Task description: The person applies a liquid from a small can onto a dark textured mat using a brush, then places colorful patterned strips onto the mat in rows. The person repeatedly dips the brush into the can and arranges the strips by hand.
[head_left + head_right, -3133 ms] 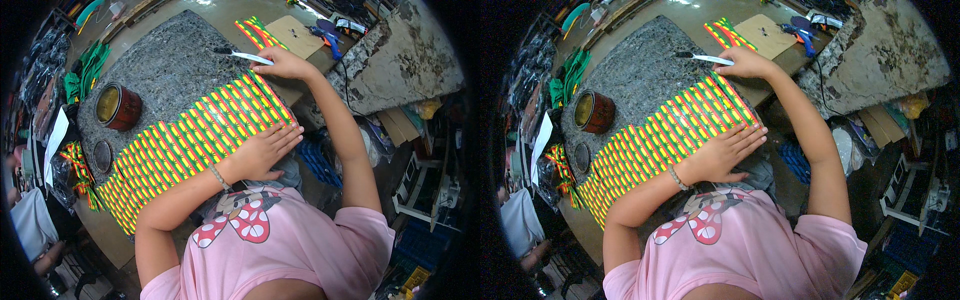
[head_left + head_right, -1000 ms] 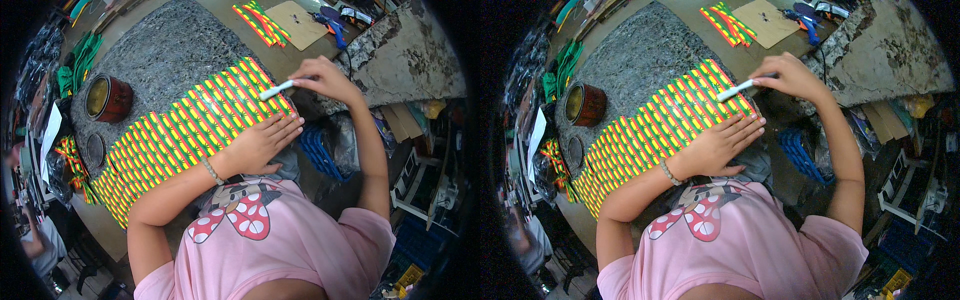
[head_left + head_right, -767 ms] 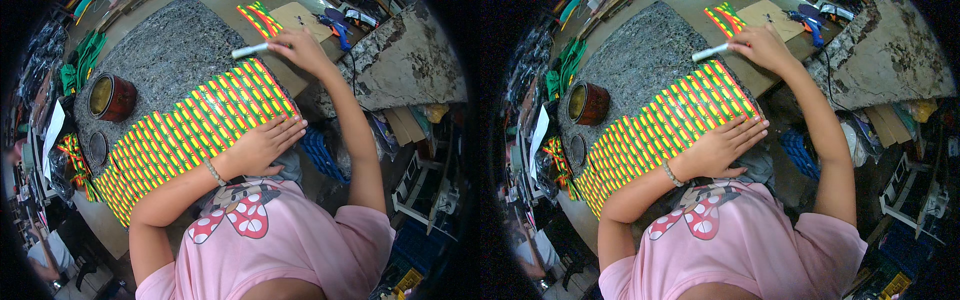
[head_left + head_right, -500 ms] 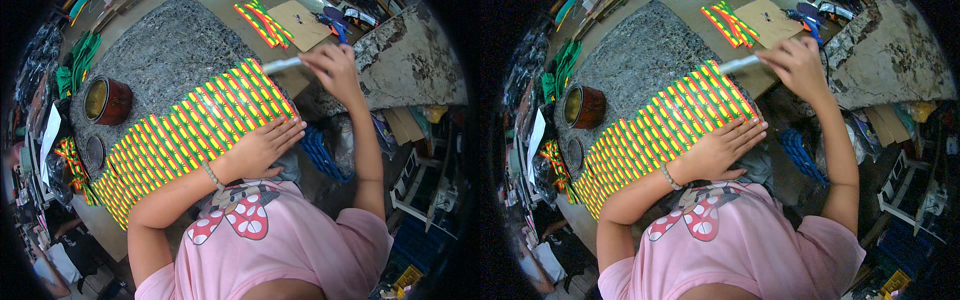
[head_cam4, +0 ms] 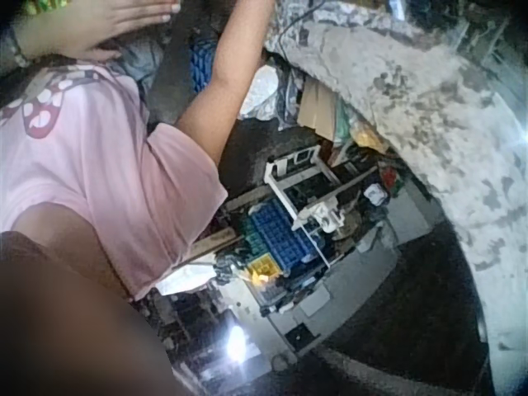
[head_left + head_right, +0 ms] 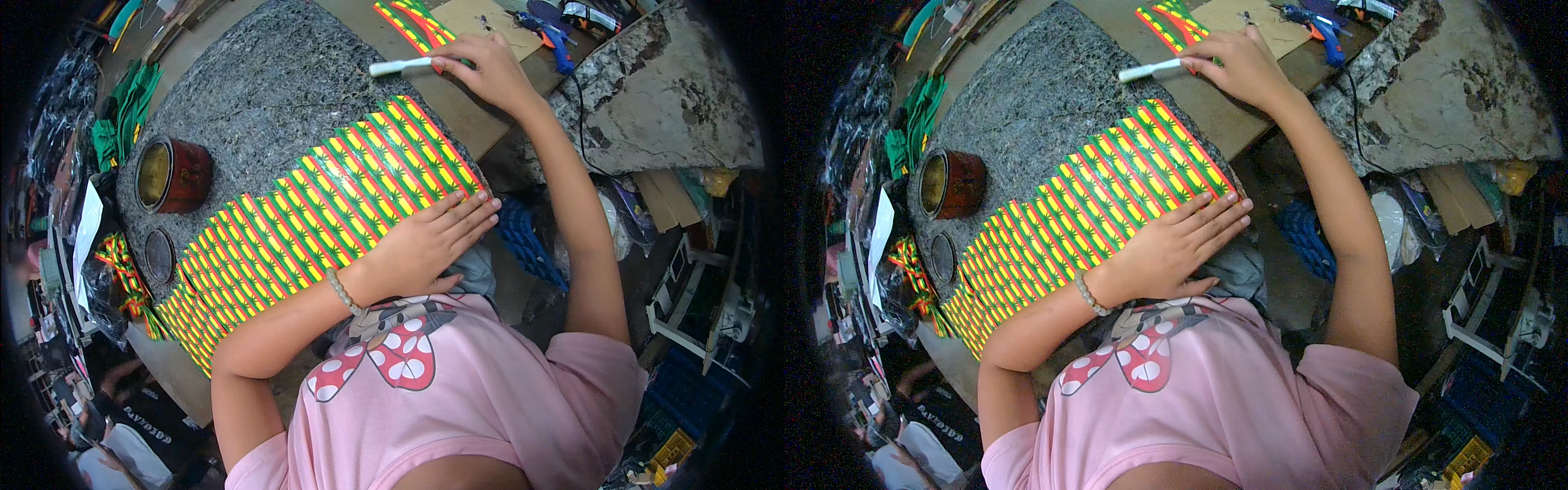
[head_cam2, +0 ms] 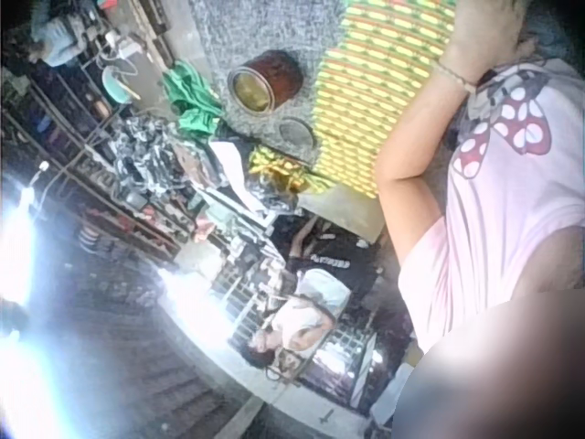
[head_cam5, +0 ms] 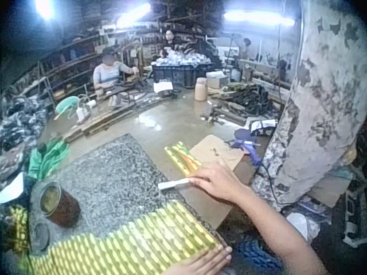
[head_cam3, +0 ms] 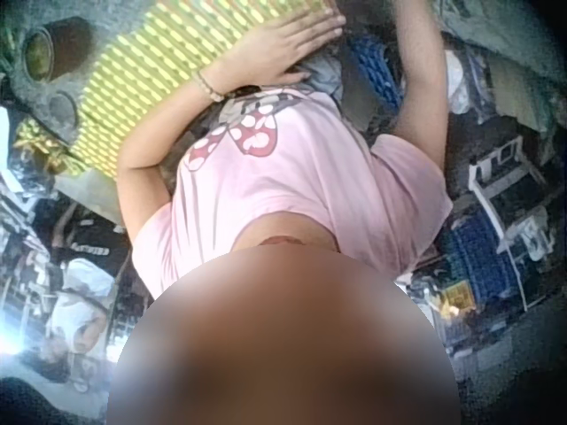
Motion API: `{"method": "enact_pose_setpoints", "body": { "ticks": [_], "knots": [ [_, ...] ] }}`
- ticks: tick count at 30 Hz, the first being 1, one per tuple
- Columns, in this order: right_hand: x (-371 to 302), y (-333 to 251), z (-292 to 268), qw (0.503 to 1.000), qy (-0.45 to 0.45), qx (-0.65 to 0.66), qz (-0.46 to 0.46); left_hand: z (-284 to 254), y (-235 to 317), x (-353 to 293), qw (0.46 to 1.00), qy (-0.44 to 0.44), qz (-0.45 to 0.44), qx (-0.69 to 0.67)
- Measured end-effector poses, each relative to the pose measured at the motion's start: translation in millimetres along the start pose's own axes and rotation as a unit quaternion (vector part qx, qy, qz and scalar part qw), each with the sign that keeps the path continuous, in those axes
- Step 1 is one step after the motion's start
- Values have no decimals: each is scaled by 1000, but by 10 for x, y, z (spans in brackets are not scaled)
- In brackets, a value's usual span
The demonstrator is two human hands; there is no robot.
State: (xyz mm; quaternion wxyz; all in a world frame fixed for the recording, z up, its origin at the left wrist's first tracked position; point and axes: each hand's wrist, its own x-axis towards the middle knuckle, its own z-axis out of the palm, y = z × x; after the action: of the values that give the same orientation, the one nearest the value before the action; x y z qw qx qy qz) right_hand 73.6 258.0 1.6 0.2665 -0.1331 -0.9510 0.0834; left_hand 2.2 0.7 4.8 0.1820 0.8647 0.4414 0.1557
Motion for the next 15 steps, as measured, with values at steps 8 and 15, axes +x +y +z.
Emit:
{"method": "enact_pose_setpoints", "body": {
  "ticks": [8, 15],
  "knots": [
    [-464, -63, -751, 957, -264, 67, 95, -9, -14, 8, 1000, -2, -1, 1],
    [-50, 7, 79, 999, -11, 31, 4, -2, -2, 4, 1000, -8, -9, -12]
  ]
}}
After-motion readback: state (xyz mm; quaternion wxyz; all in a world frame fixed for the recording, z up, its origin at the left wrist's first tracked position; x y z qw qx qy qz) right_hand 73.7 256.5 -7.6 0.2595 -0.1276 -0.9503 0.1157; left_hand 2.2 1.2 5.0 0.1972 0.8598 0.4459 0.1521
